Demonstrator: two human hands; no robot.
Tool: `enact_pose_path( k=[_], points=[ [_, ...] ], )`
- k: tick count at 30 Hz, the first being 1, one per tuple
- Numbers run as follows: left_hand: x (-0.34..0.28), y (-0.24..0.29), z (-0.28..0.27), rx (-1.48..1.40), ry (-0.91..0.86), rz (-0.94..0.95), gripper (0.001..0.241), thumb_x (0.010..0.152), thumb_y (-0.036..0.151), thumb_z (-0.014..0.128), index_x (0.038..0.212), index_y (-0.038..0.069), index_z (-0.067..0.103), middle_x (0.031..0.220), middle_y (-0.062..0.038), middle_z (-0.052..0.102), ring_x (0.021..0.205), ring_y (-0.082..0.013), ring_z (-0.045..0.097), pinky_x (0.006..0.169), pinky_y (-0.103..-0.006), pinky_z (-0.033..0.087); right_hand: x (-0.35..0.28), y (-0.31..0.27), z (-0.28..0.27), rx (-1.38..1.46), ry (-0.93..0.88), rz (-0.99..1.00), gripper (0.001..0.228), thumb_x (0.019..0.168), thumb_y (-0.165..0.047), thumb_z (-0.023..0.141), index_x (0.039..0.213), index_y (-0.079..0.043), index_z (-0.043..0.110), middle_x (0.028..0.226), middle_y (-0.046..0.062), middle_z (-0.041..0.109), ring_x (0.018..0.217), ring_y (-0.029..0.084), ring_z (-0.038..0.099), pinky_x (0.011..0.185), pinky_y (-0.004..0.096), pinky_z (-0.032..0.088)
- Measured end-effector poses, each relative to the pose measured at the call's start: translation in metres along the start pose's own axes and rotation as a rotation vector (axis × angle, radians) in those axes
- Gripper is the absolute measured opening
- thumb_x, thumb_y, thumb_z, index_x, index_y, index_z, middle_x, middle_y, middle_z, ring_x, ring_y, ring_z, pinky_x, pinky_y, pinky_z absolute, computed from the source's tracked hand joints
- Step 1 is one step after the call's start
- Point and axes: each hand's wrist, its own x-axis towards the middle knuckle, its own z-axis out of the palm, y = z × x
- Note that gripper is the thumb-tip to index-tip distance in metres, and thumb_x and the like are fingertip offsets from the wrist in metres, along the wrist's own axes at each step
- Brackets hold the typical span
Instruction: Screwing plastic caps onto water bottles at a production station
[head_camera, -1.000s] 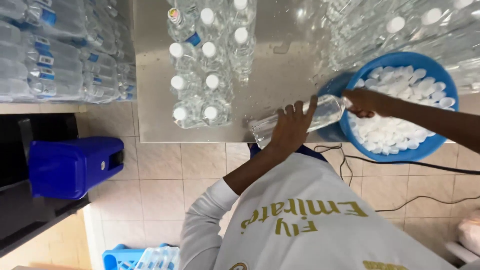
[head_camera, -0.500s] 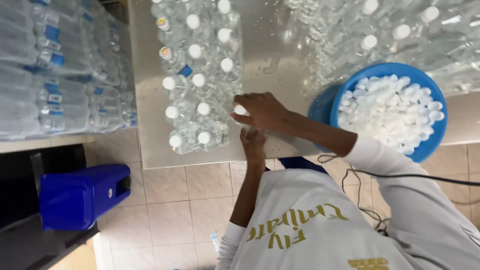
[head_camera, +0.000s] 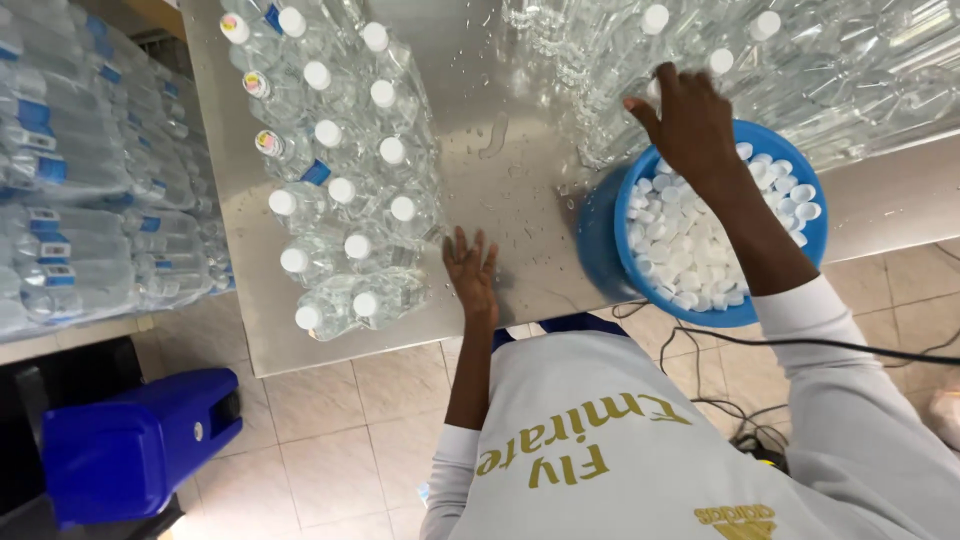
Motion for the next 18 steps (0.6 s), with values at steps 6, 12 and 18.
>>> enact_pose_path(
  k=[6,12,18],
  points=[
    [0.018,-0.038,0.005,0.409,-0.438,-0.139,0.109,0.090,0.008,0.091,0.175,0.021,0.024,0.174,-0.020,0.041,0.157,-0.0447,0.041,0.121,-0.0615,0.047,-0.040,-0.045,0.018,0.180,0.035,-0.096,0.053,0.110,-0.070,0.063,0.116,-0.017,0.064,0.075,0.010,0.066,0.073,0.032,0.076,0.065,0.045,0.059],
    [0.001,0.049,0.087,1.480,-0.875,0.563,0.137,0.070,0.091,0.067,0.180,0.029,0.013,0.188,-0.014,-0.005,0.170,-0.0491,-0.013,0.138,-0.0652,-0.004,-0.049,-0.083,-0.069,0.838,-0.005,-0.108,0.043,0.098,-0.046,0.093,0.107,-0.010,0.071,0.070,0.011,0.065,0.069,0.028,0.069,0.061,0.036,0.053],
    [-0.002,0.082,0.080,0.554,-1.098,-0.309,0.122,0.080,-0.009,0.095,0.175,0.025,0.027,0.143,-0.028,0.066,0.129,-0.0395,0.071,0.108,-0.0540,0.064,-0.008,-0.092,-0.060,1.341,-0.285,0.212,0.025,0.101,-0.018,0.086,0.115,-0.003,0.072,0.095,0.013,0.073,0.085,0.020,0.072,0.067,0.031,0.056]
  ],
)
